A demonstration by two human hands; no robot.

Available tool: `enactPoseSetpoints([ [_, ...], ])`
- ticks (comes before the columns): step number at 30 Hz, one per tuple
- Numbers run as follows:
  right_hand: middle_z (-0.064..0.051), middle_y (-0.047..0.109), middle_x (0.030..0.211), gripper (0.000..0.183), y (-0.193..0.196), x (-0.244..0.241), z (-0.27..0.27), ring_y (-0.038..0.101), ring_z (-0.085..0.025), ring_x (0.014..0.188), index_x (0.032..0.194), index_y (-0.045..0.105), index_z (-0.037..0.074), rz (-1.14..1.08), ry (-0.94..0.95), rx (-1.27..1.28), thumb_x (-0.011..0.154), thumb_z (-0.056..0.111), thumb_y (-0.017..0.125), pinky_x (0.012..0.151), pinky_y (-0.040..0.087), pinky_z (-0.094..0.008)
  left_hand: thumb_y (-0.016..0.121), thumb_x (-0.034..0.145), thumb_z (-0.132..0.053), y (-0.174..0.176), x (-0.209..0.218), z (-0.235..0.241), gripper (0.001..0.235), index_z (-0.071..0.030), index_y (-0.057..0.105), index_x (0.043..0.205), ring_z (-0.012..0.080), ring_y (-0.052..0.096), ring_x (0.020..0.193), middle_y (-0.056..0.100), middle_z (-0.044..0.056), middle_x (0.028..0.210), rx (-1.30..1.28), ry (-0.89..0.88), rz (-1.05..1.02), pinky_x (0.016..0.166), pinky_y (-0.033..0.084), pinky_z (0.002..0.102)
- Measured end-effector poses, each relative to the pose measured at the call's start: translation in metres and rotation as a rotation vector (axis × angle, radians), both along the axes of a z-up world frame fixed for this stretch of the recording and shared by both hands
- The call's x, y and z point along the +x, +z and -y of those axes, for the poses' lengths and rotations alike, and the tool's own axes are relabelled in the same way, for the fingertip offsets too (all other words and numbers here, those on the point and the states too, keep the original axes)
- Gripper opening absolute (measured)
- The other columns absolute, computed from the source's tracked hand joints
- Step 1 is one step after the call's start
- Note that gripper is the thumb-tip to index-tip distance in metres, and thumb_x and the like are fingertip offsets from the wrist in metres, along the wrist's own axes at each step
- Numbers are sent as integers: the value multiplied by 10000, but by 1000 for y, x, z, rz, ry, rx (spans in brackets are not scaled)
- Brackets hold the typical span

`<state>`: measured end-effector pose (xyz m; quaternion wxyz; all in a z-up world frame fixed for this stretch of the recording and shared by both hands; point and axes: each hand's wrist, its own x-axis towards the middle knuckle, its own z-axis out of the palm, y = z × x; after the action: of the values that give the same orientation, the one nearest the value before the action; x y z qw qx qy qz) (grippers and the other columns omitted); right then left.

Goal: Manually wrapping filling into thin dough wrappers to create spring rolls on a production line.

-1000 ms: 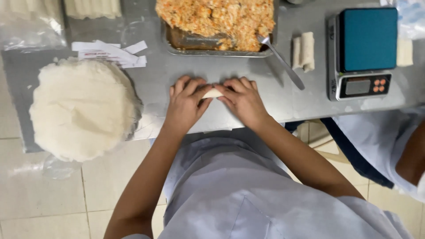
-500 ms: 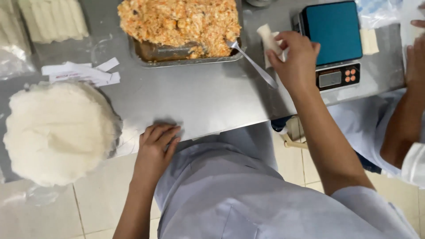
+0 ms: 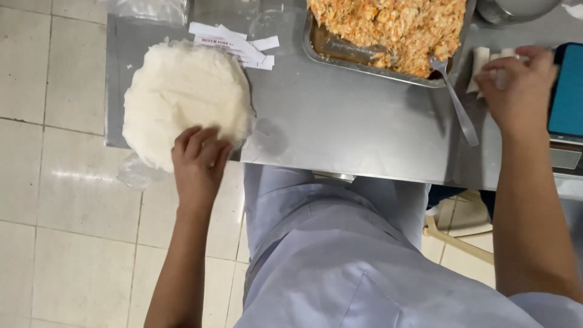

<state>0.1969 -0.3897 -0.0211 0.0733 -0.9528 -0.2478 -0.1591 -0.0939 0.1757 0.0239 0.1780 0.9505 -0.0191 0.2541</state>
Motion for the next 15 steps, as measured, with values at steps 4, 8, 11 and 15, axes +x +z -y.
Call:
enactPoseSetpoints([
  [4,-230,471,1320,133,78,-61,-57,562,-386,1301,1201,798,-54,12,87,253,1121,-158,825,916,531,-427,609,1081,-204,32,12,10,166,-73,679,1007,348,588,1249,730,95,1143,-388,95,-134,1001,509,437],
  [8,-137,693,1123,101,83,-129,-135,649,-345,1126,1081,724,94,-441,307,573,1005,28,728,1023,485,-476,840,845,-304,-8,25,17,352,-183,651,1115,361,429,1413,550,44,1484,48,92,-255,1033,396,541],
  [11,-146,729,1075,139,63,-163,-165,692,-355,1067,1068,771,96,-680,306,726,938,73,729,960,504,-469,791,916,-149,2,33,10,140,-181,667,973,340,598,1291,695,52,1317,-328,136,-119,1010,434,457],
  [15,-166,754,931,208,53,-202,-182,715,-244,897,1144,745,22,-1090,199,988,967,93,662,862,557,-421,745,931,-112,15,53,12,121,-161,645,978,384,628,1271,723,104,1263,-736,-69,-187,1030,447,465],
])
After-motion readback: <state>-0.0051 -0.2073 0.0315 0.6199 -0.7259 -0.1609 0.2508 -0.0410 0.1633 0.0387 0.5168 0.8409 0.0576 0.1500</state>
